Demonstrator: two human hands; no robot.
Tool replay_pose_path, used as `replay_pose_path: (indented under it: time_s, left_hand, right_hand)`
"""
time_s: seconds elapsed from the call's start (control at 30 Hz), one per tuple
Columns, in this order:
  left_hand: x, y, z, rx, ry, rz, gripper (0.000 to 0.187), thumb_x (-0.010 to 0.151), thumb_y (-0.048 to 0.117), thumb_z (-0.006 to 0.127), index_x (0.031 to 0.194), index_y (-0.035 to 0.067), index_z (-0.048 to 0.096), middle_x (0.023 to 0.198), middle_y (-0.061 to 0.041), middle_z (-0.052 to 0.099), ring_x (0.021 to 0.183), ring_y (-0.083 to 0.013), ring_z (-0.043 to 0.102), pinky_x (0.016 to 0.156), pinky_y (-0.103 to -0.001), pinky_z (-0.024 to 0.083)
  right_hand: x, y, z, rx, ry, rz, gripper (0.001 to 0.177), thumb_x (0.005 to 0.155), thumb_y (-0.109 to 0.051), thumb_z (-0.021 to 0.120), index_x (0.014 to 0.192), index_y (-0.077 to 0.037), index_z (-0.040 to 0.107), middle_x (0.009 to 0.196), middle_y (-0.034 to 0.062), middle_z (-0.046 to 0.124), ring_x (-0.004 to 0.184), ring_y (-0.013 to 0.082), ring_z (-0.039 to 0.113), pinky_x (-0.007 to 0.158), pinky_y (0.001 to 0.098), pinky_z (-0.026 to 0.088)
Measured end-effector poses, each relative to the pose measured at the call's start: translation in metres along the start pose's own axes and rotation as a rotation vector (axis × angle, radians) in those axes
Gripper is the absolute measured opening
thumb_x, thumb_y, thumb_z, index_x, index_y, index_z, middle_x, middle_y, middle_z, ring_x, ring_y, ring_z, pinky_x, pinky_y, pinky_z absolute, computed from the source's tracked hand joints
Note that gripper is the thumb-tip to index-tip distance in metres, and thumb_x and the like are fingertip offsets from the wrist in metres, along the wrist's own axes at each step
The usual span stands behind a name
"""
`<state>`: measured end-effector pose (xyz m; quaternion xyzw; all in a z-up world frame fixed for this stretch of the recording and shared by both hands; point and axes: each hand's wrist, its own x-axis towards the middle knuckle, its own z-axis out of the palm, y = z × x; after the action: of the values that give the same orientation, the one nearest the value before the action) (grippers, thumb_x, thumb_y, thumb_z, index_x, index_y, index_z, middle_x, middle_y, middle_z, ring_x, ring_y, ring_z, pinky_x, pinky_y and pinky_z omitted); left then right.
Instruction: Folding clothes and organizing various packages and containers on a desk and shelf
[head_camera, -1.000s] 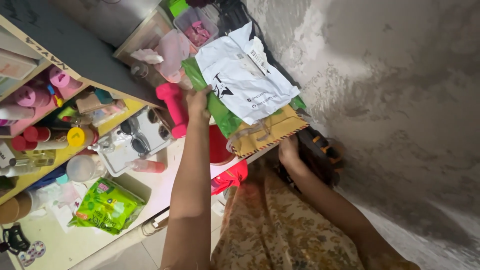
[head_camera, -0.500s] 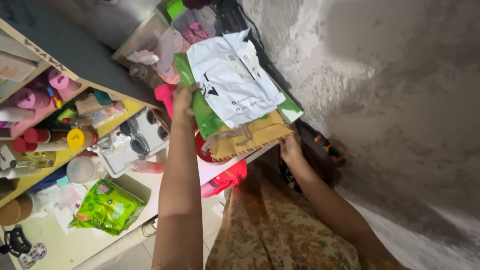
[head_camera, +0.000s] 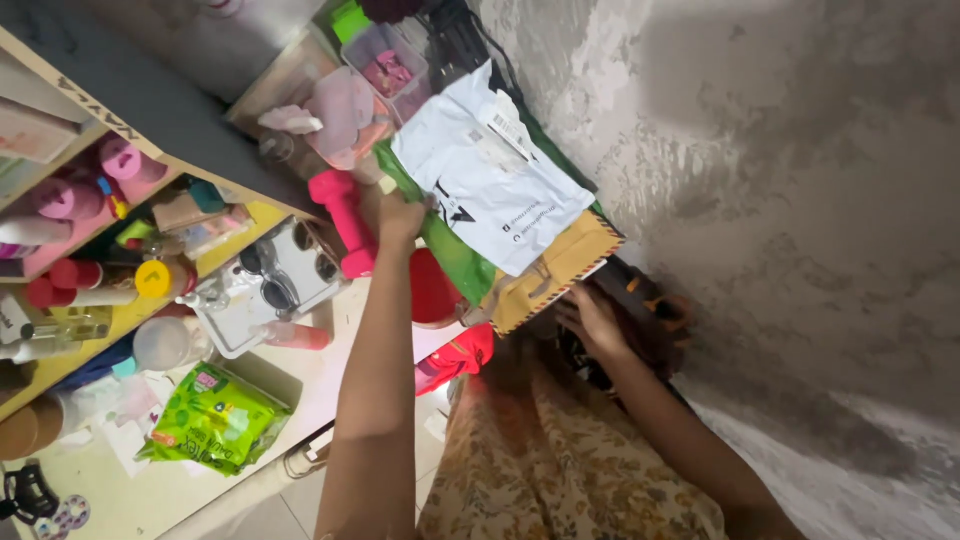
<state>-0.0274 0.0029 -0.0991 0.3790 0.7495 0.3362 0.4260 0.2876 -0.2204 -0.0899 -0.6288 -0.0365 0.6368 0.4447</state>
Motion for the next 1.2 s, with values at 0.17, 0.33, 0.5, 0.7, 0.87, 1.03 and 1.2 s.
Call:
replay_pose_path:
  time_s: [0.17,0.33,0.5,0.7,0.87,1.03,1.2]
  left_hand:
    - [-0.043,0.051,-0.015,0.478,-0.156,0.056,0.051,0.083,0.025,0.069,0.131,0.008,0.067,0.114,-0.019,0.073,0.114,-0.0381,0.068,0.095,-0.052,0.055]
    - [-0.082,0.088,-0.032,0.516,-0.295,0.072,0.057,0.088,0.027,0.059,0.142,0.006,0.057,0.128,-0.022,0.068,0.127,-0.0405,0.06,0.107,-0.055,0.047]
    - [-0.149,0.161,-0.062,0.486,-0.391,0.048,0.056,0.09,0.019,0.051,0.141,-0.001,0.056,0.134,-0.027,0.064,0.128,-0.0437,0.059,0.108,-0.054,0.047]
    - [-0.09,0.098,-0.034,0.504,-0.274,0.062,0.052,0.087,0.022,0.058,0.134,0.0,0.062,0.123,-0.026,0.068,0.116,-0.0435,0.066,0.098,-0.053,0.055]
    - [-0.12,0.117,-0.042,0.34,-0.025,0.218,0.077,0.088,0.024,0.072,0.15,-0.003,0.034,0.145,-0.032,0.038,0.129,-0.0546,0.05,0.108,-0.061,0.047]
    - [-0.131,0.136,-0.034,0.269,0.148,0.623,0.075,0.089,0.014,0.069,0.156,0.004,0.036,0.154,-0.036,0.029,0.138,-0.0597,0.038,0.115,-0.063,0.037]
    - [-0.127,0.144,-0.022,0.626,-0.394,0.538,0.106,0.072,0.055,0.086,0.161,0.035,0.032,0.172,-0.015,0.008,0.153,-0.0539,-0.002,0.113,-0.08,0.017]
  right_hand:
    - [-0.031,-0.029,-0.019,-0.032,-0.02,-0.092,0.07,0.103,-0.059,0.044,0.122,0.006,0.063,0.112,0.0308,0.07,0.1,0.0423,0.073,0.086,0.0524,0.06]
    - [-0.035,-0.057,-0.004,-0.022,-0.099,-0.217,0.052,0.101,-0.037,0.062,0.137,-0.001,0.053,0.121,0.0292,0.063,0.112,0.0443,0.067,0.097,0.0589,0.054]
    - [-0.042,-0.064,-0.001,-0.344,-0.002,-0.503,0.019,0.101,-0.01,0.059,0.111,0.006,0.06,0.092,0.0306,0.069,0.079,0.0399,0.073,0.073,0.0518,0.062]
    - [-0.049,-0.131,0.077,-0.875,-0.049,-1.42,0.04,0.086,-0.012,0.08,0.124,-0.017,0.072,0.124,0.005,0.067,0.122,0.0269,0.061,0.107,0.0404,0.046]
    - [-0.029,-0.177,0.161,-1.157,-0.24,-1.571,0.07,0.087,-0.027,0.078,0.15,-0.01,0.052,0.154,0.0222,0.041,0.145,0.0479,0.034,0.118,0.0599,0.03]
    - [0.029,-0.154,0.159,-1.802,-0.386,-1.05,0.094,0.088,-0.072,0.056,0.165,-0.028,0.024,0.17,0.0144,0.02,0.157,0.0393,0.014,0.126,0.0566,0.02]
    - [0.069,-0.146,0.136,-1.279,-0.307,-1.458,0.04,0.089,-0.02,0.073,0.129,-0.019,0.072,0.14,-0.0001,0.064,0.136,0.0242,0.056,0.114,0.0368,0.044]
